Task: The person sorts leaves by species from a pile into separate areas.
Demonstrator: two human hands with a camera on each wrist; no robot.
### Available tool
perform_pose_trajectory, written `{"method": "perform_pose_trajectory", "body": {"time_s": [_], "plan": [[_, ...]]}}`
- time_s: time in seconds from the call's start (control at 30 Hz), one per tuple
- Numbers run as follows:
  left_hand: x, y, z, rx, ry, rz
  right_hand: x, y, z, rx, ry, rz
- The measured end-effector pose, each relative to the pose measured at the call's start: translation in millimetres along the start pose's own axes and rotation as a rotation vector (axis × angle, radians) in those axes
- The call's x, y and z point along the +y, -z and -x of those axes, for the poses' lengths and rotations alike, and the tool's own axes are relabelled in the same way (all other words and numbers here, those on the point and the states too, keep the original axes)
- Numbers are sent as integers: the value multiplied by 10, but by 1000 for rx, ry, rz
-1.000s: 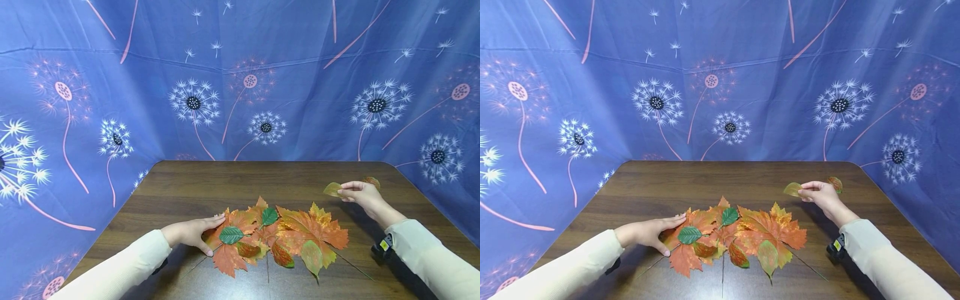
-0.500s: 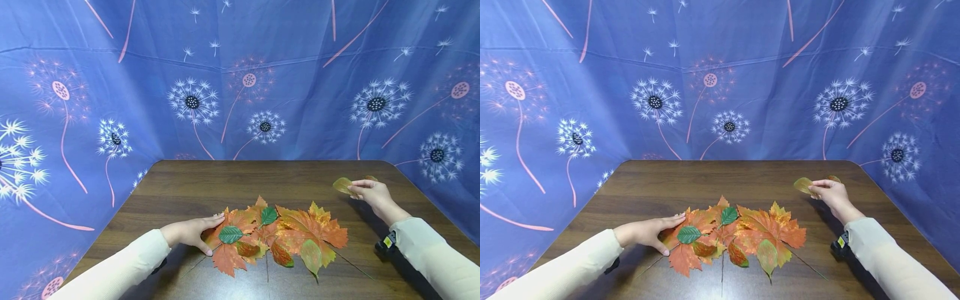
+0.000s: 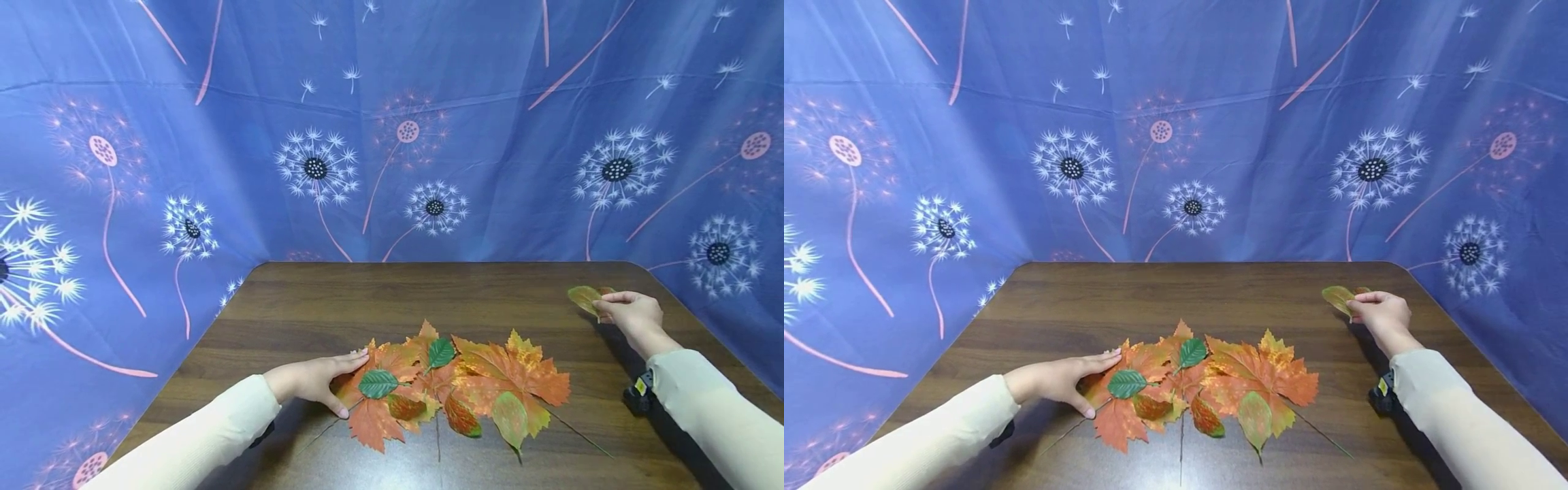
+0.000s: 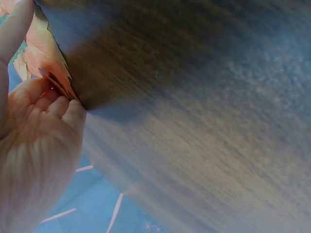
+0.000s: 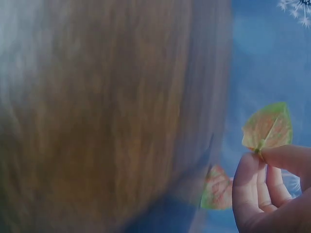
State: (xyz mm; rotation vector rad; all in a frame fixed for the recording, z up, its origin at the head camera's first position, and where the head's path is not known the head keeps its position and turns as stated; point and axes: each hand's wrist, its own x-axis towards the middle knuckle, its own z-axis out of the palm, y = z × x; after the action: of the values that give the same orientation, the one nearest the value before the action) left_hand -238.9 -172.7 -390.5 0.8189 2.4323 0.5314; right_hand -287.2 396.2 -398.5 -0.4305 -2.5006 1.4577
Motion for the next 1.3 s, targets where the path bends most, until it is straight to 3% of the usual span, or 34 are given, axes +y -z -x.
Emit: {"method": "perform_pose_trajectory", "body": {"time_s": [0.3, 0.5, 0.63, 0.97, 1.3], "plan": [[11, 7, -1, -1, 1, -15, 50, 138, -52, 84, -1, 113], [-1, 7, 0, 0, 6, -6, 32, 149, -109, 88, -16, 89], [-5, 6, -1, 2, 2, 2, -1, 141, -147, 91, -26, 127], [10, 6, 1, 1, -1, 1, -8, 135, -192, 45, -86, 129], [22, 6, 7, -2, 12, -5, 49, 167, -255, 55, -65, 233]]}}
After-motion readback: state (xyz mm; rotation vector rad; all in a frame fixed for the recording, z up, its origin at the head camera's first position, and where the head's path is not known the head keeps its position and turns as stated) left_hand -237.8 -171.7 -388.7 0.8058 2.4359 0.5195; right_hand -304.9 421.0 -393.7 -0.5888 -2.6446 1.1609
